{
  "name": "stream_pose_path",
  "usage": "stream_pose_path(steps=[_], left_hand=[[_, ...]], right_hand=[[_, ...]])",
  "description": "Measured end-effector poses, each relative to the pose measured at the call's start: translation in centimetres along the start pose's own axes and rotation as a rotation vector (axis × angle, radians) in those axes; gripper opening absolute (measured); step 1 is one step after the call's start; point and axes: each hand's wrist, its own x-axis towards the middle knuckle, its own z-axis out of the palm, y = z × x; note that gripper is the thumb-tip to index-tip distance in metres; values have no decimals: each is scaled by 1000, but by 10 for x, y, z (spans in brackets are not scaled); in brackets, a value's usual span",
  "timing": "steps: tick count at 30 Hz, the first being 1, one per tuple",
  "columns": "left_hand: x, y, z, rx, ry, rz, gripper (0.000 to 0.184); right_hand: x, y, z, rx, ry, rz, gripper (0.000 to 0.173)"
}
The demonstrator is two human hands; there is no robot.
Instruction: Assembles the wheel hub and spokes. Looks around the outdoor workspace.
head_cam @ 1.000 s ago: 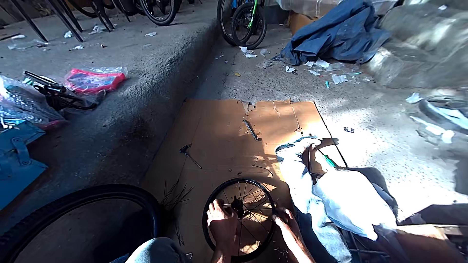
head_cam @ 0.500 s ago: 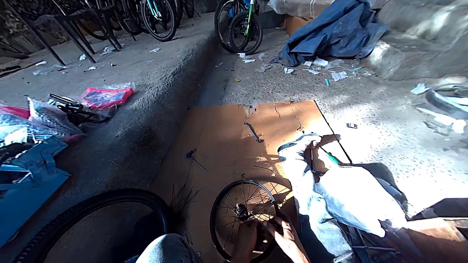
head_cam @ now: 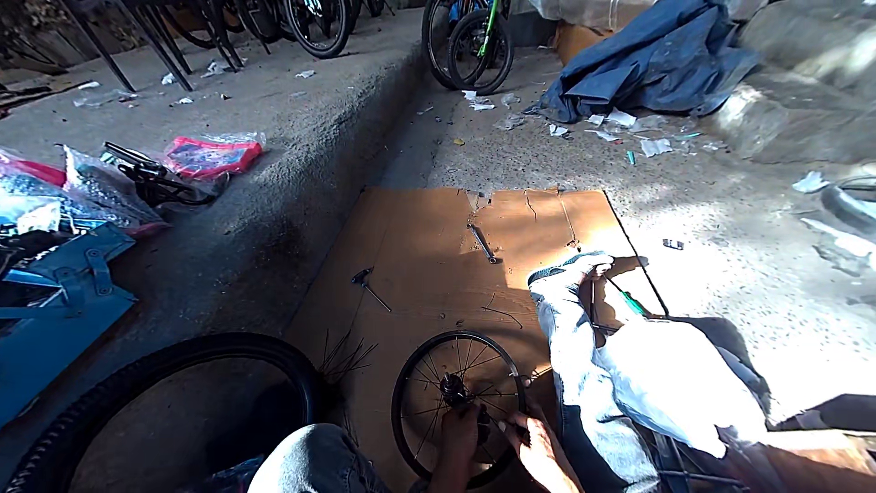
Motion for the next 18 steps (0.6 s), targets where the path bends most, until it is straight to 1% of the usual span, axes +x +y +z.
stream_pose_path(steps=[1, 2, 4, 5, 7, 9, 14, 15, 18], left_hand=[[1, -1, 1, 8, 59, 15, 38], [2, -2, 2, 30, 155, 45, 41], [11, -5, -6, 136, 351, 108, 33], [16, -5, -12, 210, 415, 116, 29], [27, -8, -23, 328, 433, 117, 29], [34, -12, -27, 425, 389, 130, 24], [27, 1, -24, 764, 343, 83, 28], [22, 5, -22, 813, 358, 51, 29], [9, 16, -17, 898, 469, -34, 34]], right_hand=[[1, 1, 0, -2, 1, -4, 28], [2, 1, 1, -4, 9, -11, 26], [3, 1, 1, -10, 31, -18, 26], [3, 0, 0, -11, 36, -10, 27], [3, -4, -2, 11, 26, 18, 28], [4, -4, -1, 34, 33, 28, 28], [10, -3, -3, 89, 61, 31, 26], [13, -2, -3, 95, 70, 29, 26], [19, -4, -4, 107, 81, 50, 27]])
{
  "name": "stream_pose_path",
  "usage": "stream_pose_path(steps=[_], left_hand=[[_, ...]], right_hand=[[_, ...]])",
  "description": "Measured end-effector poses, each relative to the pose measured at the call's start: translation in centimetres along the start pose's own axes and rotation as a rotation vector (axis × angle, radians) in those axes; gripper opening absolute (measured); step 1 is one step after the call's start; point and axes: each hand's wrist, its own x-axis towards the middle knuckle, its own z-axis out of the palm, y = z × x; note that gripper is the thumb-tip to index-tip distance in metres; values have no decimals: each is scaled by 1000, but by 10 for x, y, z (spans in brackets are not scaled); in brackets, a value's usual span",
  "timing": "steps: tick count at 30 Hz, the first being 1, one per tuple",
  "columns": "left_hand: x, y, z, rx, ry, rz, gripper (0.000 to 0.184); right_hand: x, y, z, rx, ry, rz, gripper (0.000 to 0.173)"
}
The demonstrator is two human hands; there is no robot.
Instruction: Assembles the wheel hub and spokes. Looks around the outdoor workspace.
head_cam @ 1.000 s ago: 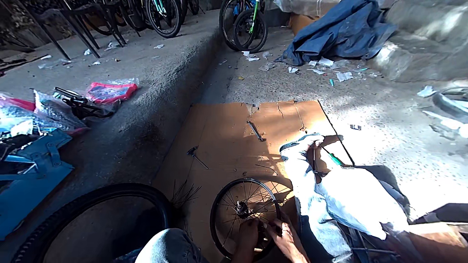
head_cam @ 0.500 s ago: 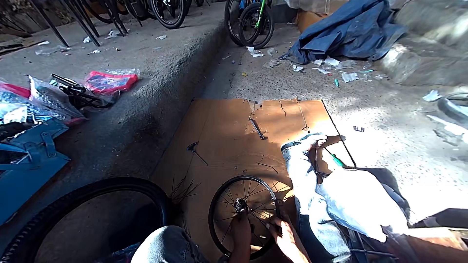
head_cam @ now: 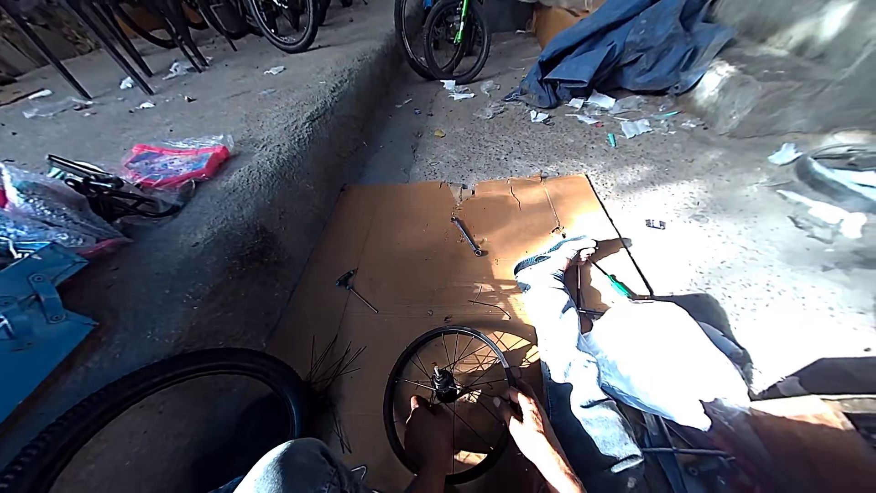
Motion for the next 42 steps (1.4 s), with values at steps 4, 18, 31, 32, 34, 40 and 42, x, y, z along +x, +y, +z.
stream_pose_path(steps=[4, 18, 31, 32, 34, 40, 42], left_hand=[[-6, 4, -17, 31, -116, 25, 37], [-5, 0, 5, -945, -571, -171, 38], [3, -5, 16, -894, -659, -50, 26], [2, -5, 16, -915, -663, -53, 26], [2, -6, 18, -961, -665, -54, 26], [4, -5, 14, -1081, -628, -119, 22], [3, -8, 13, -1185, -621, -140, 21]], right_hand=[[1, -3, 1, 29, 11, 30, 26], [-42, -47, 21, -458, 88, -88, 27], [-28, -17, 5, -183, 55, 366, 53], [-29, -17, 2, -163, 30, 458, 62], [-32, -14, 3, -87, 2, 556, 78], [-37, -7, 17, 553, -14, 783, 48], [-33, -9, 16, 518, 29, 642, 42]])
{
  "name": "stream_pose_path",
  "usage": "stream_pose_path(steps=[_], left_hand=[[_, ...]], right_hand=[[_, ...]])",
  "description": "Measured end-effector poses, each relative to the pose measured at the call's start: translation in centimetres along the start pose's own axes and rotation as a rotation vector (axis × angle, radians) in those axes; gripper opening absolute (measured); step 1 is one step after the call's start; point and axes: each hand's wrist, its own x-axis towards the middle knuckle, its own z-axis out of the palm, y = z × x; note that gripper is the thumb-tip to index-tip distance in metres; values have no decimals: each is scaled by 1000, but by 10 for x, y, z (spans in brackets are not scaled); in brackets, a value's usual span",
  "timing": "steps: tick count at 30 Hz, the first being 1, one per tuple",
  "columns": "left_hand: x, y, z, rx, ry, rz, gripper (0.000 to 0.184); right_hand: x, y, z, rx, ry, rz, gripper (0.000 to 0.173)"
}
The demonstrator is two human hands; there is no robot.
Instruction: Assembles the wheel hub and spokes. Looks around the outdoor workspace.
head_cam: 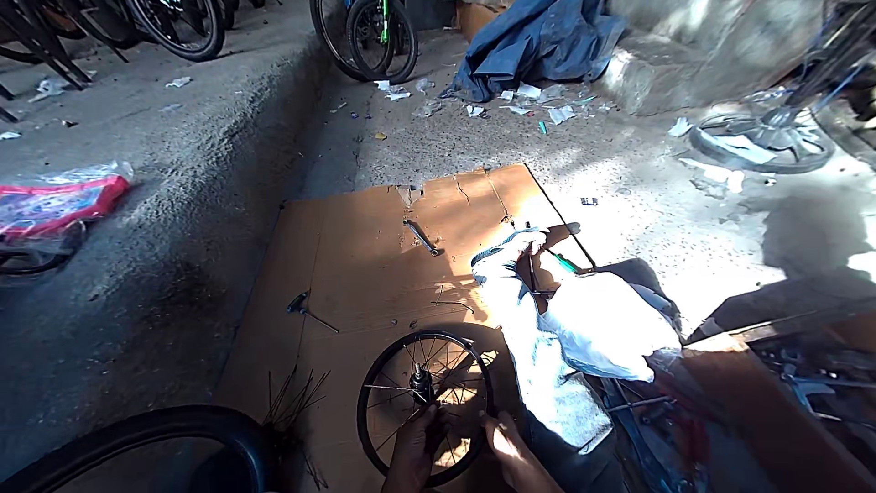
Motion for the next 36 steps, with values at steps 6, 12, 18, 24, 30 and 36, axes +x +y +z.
stream_pose_path(steps=[6, 12, 18, 24, 30, 36], left_hand=[[-3, -12, -8, -28, -14, 17, 21], [-5, -18, 1, 185, 11, 7, 29], [-2, -14, 8, 206, -48, -85, 36], [7, -8, 13, 142, -94, -107, 16], [16, -10, 16, 243, -144, -80, 33], [22, -6, 26, 165, -160, -50, 27]], right_hand=[[21, -11, 2, -16, 120, -370, 47], [27, -18, -12, 53, 63, -459, 37], [20, -51, -16, -35, -3, -421, 49], [21, -72, -25, -217, -94, -340, 53], [37, -61, -45, 2, -169, -336, 43], [53, -33, -53, -967, -40, -266, 30]])
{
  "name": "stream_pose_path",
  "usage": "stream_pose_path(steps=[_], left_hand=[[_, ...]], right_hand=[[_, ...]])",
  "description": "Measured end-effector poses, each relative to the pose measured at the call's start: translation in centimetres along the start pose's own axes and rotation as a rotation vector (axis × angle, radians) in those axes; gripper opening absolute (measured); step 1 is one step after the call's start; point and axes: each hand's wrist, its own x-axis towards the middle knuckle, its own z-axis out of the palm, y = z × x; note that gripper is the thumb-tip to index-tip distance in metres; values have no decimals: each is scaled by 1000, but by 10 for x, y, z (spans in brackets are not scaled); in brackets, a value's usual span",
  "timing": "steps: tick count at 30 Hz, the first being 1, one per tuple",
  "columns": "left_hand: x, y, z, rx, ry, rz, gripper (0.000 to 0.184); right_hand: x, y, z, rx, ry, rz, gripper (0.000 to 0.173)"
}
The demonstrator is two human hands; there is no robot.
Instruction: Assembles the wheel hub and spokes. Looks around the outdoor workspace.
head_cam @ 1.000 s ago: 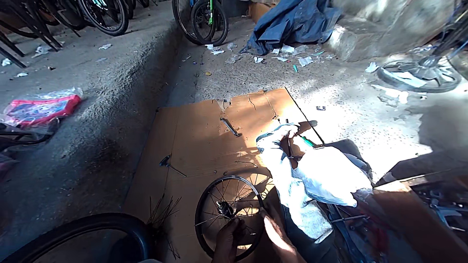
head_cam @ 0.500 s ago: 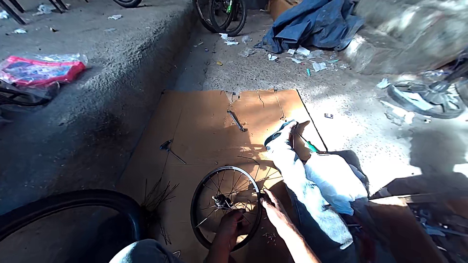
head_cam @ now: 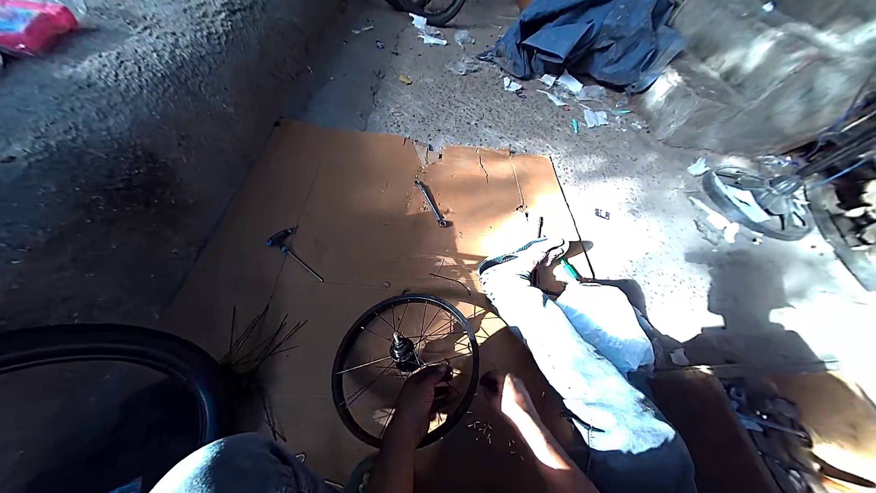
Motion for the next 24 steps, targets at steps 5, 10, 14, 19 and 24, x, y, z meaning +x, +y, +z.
stream_pose_path(steps=[5, 10, 14, 19, 24], left_hand=[[3, 0, 1, -78, 37, 1, 26], [2, 1, 1, -93, 29, 0, 25], [4, -1, 1, -101, 30, 1, 25], [5, -1, 1, -112, 18, -7, 24], [6, -2, -1, -114, 0, -4, 25]], right_hand=[[6, 7, 30, -179, -34, 33, 33], [4, 10, 33, -247, 3, 58, 30], [2, 15, 33, -268, -20, 137, 33], [3, 13, 32, -311, -60, 171, 26], [1, 10, 30, -437, -38, 239, 33]])
